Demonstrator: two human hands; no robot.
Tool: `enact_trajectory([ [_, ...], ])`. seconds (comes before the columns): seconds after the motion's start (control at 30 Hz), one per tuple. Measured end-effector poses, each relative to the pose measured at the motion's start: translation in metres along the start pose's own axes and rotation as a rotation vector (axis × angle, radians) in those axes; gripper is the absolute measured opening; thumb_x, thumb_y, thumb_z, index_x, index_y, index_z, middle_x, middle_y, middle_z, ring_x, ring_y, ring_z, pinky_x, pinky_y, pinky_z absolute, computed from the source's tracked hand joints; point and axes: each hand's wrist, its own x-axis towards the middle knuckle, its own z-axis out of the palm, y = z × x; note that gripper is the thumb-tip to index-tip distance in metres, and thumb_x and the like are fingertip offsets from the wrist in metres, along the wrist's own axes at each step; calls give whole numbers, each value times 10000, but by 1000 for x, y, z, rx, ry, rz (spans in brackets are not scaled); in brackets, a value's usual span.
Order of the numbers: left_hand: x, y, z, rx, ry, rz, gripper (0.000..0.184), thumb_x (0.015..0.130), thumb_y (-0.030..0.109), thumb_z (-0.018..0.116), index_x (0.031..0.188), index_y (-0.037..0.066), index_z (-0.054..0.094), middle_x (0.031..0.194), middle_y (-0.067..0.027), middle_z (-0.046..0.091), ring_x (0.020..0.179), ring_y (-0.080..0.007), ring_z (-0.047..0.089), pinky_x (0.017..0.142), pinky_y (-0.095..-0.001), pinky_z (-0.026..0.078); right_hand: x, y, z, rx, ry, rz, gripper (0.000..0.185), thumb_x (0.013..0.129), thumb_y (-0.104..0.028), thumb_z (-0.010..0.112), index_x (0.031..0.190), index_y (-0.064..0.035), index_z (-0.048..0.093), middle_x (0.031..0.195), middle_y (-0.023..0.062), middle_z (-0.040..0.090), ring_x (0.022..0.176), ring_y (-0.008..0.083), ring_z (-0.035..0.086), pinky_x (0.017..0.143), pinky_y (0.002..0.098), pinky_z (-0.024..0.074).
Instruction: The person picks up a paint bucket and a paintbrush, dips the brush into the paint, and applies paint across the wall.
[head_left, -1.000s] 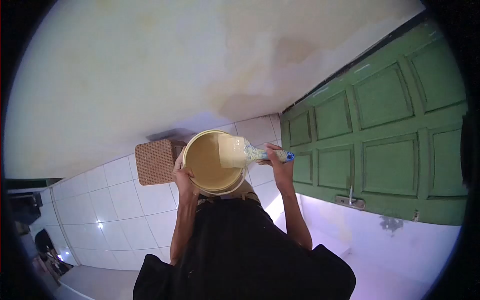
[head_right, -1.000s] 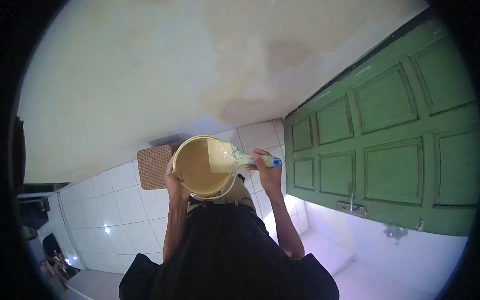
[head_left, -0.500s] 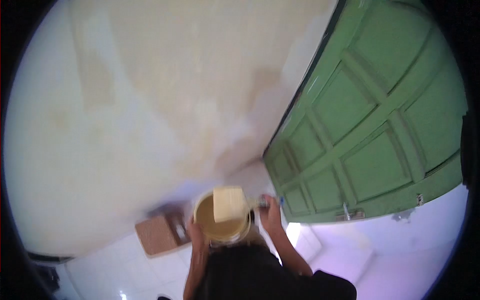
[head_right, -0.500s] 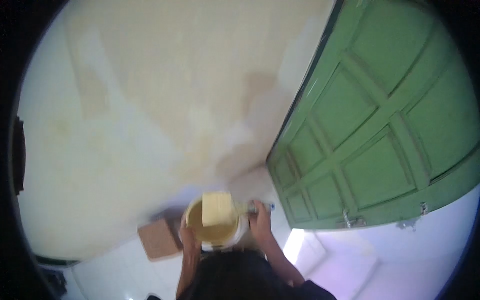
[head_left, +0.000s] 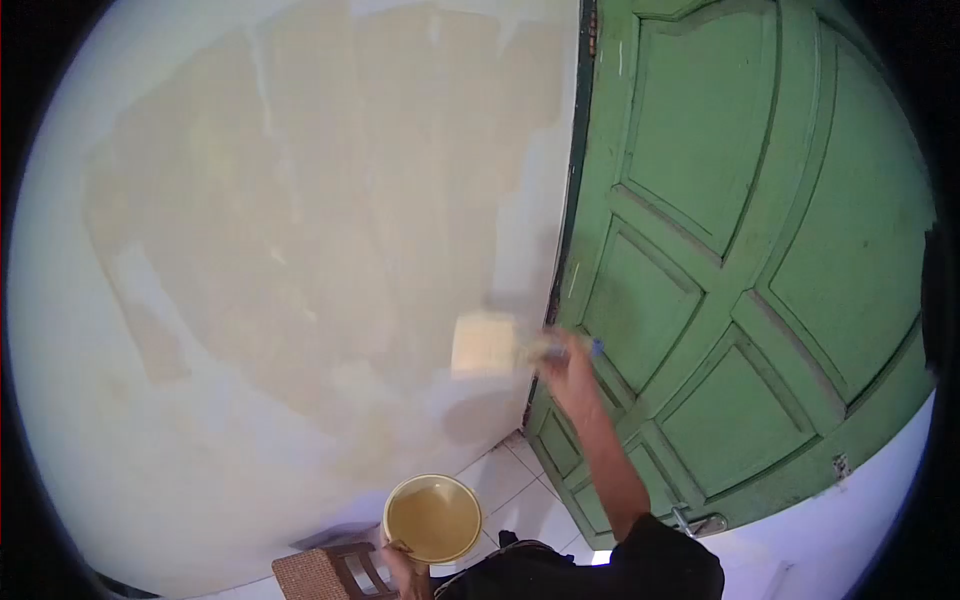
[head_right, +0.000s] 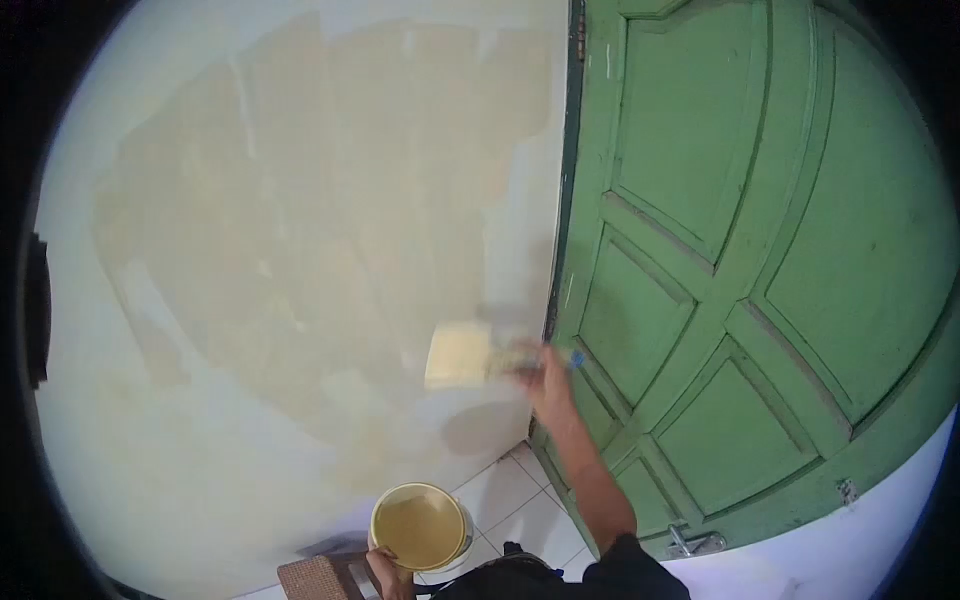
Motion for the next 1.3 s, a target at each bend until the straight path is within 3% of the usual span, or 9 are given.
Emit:
enact_trajectory([
  [0.1, -17, 3, 32, 24, 125, 38, 416, 831, 139, 453, 1219, 14, 539, 1118, -166, 623, 1002, -305, 632, 808, -431, 565, 85, -83, 30, -61, 0, -409, 302, 1008, -230, 556, 1156, 29, 610, 1085, 132, 657, 923, 226, 662, 906, 390, 575],
  [0.13, -20, 3, 37, 59, 159, 61, 417, 833, 139, 452, 1221, 14, 539, 1121, -167, 622, 1005, -306, 631, 810, -433, 565, 107, -112, 41, -167, -88, -564, 319, 1017, -225, 540, 1181, 43, 599, 1144, 143, 634, 1024, 248, 648, 954, 385, 561],
  [0.17, -21, 1, 46, 91, 190, 81, 417, 835, 139, 450, 1223, 14, 539, 1123, -167, 621, 1008, -307, 630, 813, -435, 564, 141, -162, 88, -63, 57, -692, 344, 1026, -216, 518, 1227, 57, 577, 1247, 169, 590, 1144, 277, 613, 1007, 380, 542],
  [0.2, -23, 2, 49, 116, 220, 99, 418, 836, 138, 448, 1225, 15, 539, 1126, -168, 621, 1011, -308, 629, 815, -438, 564, 164, -185, 102, -50, -75, -809, 369, 1030, -216, 506, 1271, 57, 562, 1329, 182, 545, 1249, 293, 558, 1059, 390, 515],
  [0.3, -24, -1, 61, 139, 285, 139, 419, 842, 137, 443, 1232, 16, 538, 1134, -170, 619, 1020, -311, 627, 822, -444, 564, 221, -240, 152, 112, -151, -967, 386, 1008, -195, 548, 1272, 86, 553, 1320, 197, 556, 1204, 308, 591, 1058, 399, 522],
  [0.53, -21, -3, 81, 171, 352, 180, 424, 853, 135, 432, 1247, 18, 537, 1153, -174, 614, 1041, -319, 621, 838, -460, 562, 318, -289, 196, 354, -210, -941, 385, 961, -160, 612, 1223, 113, 541, 1229, 235, 605, 1074, 350, 664, 976, 410, 586],
  [0.83, -19, -2, 87, 186, 382, 187, 430, 869, 133, 416, 1266, 21, 536, 1177, -180, 608, 1067, -330, 614, 859, -479, 560, 370, -269, 180, 479, -206, -833, 378, 961, -120, 596, 1259, 98, 514, 1252, 242, 591, 1094, 369, 657, 994, 405, 577],
  [1.17, -21, 6, 84, 226, 396, 196, 437, 886, 130, 400, 1288, 25, 534, 1205, -186, 601, 1096, -341, 606, 882, -501, 558, 327, -254, 177, 328, 9, -857, 310, 973, -98, 612, 1189, 121, 574, 1090, 235, 662, 936, 348, 706, 869, 412, 629],
  [1.3, -25, 9, 78, 243, 388, 202, 440, 893, 128, 393, 1297, 27, 534, 1215, -189, 599, 1108, -346, 603, 892, -510, 558, 323, -243, 153, 275, -11, -805, 332, 980, -102, 609, 1217, 126, 562, 1149, 226, 643, 1001, 327, 688, 885, 417, 624],
])
